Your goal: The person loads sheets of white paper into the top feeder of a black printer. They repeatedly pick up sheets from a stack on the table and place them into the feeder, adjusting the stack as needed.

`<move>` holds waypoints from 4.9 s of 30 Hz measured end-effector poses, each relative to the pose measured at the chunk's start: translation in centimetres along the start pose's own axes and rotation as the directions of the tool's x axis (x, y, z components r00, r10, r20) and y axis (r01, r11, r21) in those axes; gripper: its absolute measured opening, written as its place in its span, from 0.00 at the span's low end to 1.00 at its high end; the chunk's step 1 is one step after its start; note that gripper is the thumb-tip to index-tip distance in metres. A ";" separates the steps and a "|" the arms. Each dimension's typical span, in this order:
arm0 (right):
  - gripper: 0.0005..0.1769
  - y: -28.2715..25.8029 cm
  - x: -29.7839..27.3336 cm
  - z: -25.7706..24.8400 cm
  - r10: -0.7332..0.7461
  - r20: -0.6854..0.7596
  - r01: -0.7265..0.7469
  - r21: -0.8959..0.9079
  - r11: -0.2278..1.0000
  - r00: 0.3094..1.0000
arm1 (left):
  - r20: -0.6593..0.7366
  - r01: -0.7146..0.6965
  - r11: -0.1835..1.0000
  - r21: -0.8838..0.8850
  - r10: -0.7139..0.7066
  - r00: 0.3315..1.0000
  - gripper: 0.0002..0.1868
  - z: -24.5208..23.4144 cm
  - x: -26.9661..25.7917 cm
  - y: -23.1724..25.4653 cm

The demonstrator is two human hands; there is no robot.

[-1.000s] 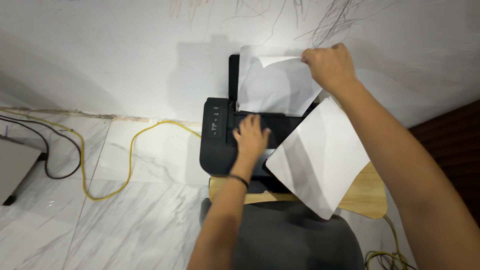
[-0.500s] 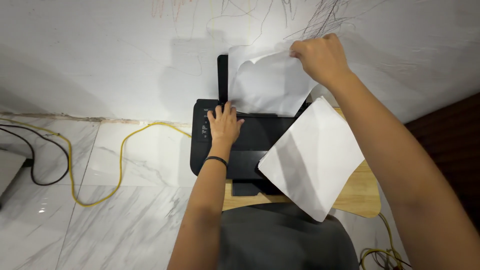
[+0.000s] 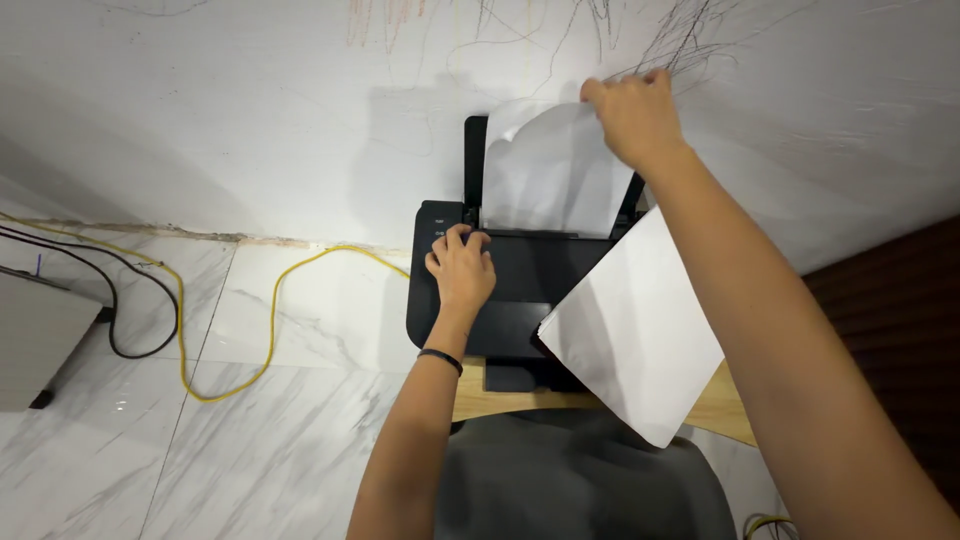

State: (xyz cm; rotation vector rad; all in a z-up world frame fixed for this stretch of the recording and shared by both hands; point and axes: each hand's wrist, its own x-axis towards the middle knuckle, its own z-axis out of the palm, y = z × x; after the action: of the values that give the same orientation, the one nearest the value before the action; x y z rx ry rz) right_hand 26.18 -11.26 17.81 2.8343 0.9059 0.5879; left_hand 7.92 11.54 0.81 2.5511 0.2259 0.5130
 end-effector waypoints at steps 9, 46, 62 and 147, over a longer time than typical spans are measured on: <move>0.24 0.1 -1.2 0.9 0.064 0.016 -0.065 0.127 0.990 0.998 | 0.026 -0.086 0.996 -0.011 0.086 0.996 0.15 -0.2 1.3 -0.1; 0.40 -9.4 -30.8 7.5 0.602 0.464 -0.674 0.717 0.175 0.650 | 0.350 0.071 0.997 0.021 -0.074 0.934 0.54 0.7 -11.8 12.2; 0.42 -11.1 -29.8 4.5 0.566 0.531 -0.764 0.554 0.331 0.631 | 0.140 -0.177 0.984 -0.018 0.178 0.974 0.32 2.6 -14.2 10.7; 0.09 1.9 -1.7 -1.7 -0.010 0.036 0.005 0.146 0.989 0.999 | 0.119 -0.134 0.897 0.421 0.092 0.989 0.26 1.5 6.3 -0.3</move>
State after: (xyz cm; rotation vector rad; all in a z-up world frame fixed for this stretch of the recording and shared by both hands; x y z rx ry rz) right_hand 25.28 -13.82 19.24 2.9575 0.9918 0.4858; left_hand 14.24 12.73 1.39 3.0260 0.1703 0.4168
